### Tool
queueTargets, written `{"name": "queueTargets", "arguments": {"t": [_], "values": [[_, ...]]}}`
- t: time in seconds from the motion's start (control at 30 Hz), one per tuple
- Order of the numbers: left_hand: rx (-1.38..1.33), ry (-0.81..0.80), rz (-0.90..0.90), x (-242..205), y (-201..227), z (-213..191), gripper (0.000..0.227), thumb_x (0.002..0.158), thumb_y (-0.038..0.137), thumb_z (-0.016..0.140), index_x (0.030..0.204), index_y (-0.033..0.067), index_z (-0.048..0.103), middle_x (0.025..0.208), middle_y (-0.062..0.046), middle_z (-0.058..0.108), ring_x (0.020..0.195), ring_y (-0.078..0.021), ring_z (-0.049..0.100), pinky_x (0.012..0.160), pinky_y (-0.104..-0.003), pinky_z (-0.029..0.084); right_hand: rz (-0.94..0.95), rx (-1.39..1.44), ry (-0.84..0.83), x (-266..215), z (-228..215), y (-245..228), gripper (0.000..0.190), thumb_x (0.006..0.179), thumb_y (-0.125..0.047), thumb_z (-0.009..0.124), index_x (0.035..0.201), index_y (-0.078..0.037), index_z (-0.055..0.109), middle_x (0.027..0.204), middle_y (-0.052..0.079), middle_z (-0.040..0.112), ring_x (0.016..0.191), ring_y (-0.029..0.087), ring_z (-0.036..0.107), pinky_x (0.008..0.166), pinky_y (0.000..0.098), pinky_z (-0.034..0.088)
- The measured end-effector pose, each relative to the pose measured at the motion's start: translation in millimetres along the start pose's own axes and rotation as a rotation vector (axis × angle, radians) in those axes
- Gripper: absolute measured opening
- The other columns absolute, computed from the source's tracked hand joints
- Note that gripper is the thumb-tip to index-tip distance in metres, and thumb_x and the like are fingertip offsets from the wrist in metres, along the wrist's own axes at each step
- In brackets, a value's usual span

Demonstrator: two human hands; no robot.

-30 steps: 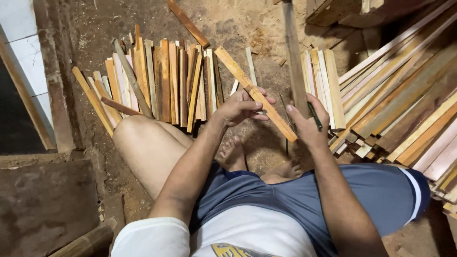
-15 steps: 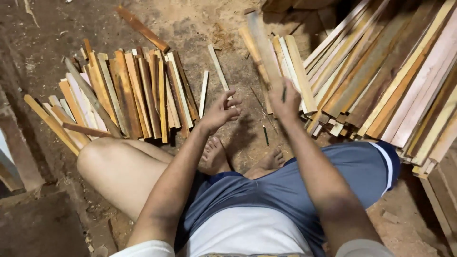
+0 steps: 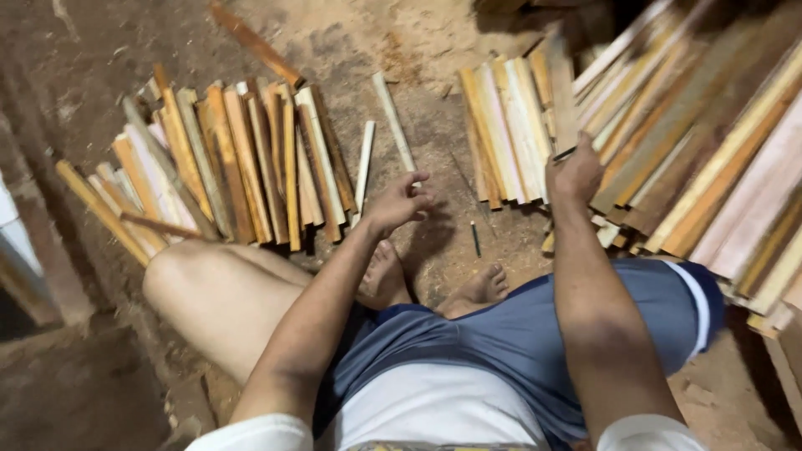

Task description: A person sits on the floor and uses a hand tool to shave or mark the edges of thin wooden strips one by one.

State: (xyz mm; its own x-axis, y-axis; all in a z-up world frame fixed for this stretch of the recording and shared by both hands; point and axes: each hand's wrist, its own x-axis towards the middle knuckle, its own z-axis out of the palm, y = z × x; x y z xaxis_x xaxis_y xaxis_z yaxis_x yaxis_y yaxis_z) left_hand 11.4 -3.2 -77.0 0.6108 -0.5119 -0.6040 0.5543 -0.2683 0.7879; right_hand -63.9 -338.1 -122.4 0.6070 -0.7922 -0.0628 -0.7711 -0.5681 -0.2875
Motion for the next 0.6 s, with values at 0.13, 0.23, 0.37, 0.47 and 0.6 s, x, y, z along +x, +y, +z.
{"name": "queueTargets", "arguments": {"t": [0.13, 0.23, 0.37, 0.47, 0.6], "values": [[-0.07, 0.15, 0.03, 39, -33, -13, 0.057, 0.092, 0.008, 0.067, 0.146, 0.0063, 0.048, 0.105, -0.015, 0.07, 0.079, -0.0233, 0.075, 0.066, -0.034, 0.065, -0.226, 0.221, 0.226, -6, 13, -25, 0.056, 0.084, -0.026, 0.086, 0.134, -0.023, 0.059, 0.097, 0.016, 0.076, 0.092, 0.04, 0.075, 0.079, 0.0501, 0.061], [-0.072, 0.396, 0.108, 73, -57, -46, 0.04, 0.089, 0.008, 0.065, 0.128, 0.0026, 0.062, 0.088, -0.017, 0.072, 0.065, -0.0259, 0.076, 0.052, -0.038, 0.066, -0.476, 0.495, 0.238, -39, 4, -60, 0.052, 0.084, -0.025, 0.087, 0.129, -0.008, 0.067, 0.099, 0.028, 0.075, 0.092, 0.051, 0.071, 0.075, 0.0599, 0.056], [0.425, 0.752, 0.025, 47, -44, -77, 0.024, 0.088, 0.027, 0.062, 0.108, 0.0192, 0.073, 0.093, -0.013, 0.074, 0.095, -0.0322, 0.074, 0.08, -0.045, 0.06, -0.534, 0.67, -0.009, -86, 11, -91, 0.05, 0.083, -0.021, 0.087, 0.126, -0.004, 0.068, 0.1, 0.028, 0.073, 0.095, 0.052, 0.07, 0.076, 0.0596, 0.055], [0.777, 0.704, -0.189, 26, -60, -83, 0.023, 0.089, 0.024, 0.06, 0.105, 0.0135, 0.073, 0.098, -0.015, 0.075, 0.101, -0.0367, 0.074, 0.083, -0.051, 0.06, -0.541, 0.67, -0.111, -103, 31, -96, 0.051, 0.081, -0.023, 0.089, 0.125, -0.008, 0.069, 0.1, 0.025, 0.074, 0.096, 0.049, 0.07, 0.077, 0.0577, 0.056], [1.07, 0.608, -0.191, 54, -132, -82, 0.023, 0.09, 0.012, 0.058, 0.107, -0.0032, 0.058, 0.091, -0.023, 0.074, 0.093, -0.0401, 0.075, 0.084, -0.056, 0.06, -0.445, 0.601, -0.208, -112, 49, -90, 0.058, 0.075, -0.031, 0.092, 0.127, -0.016, 0.071, 0.104, 0.018, 0.075, 0.101, 0.041, 0.071, 0.08, 0.051, 0.058]]}}
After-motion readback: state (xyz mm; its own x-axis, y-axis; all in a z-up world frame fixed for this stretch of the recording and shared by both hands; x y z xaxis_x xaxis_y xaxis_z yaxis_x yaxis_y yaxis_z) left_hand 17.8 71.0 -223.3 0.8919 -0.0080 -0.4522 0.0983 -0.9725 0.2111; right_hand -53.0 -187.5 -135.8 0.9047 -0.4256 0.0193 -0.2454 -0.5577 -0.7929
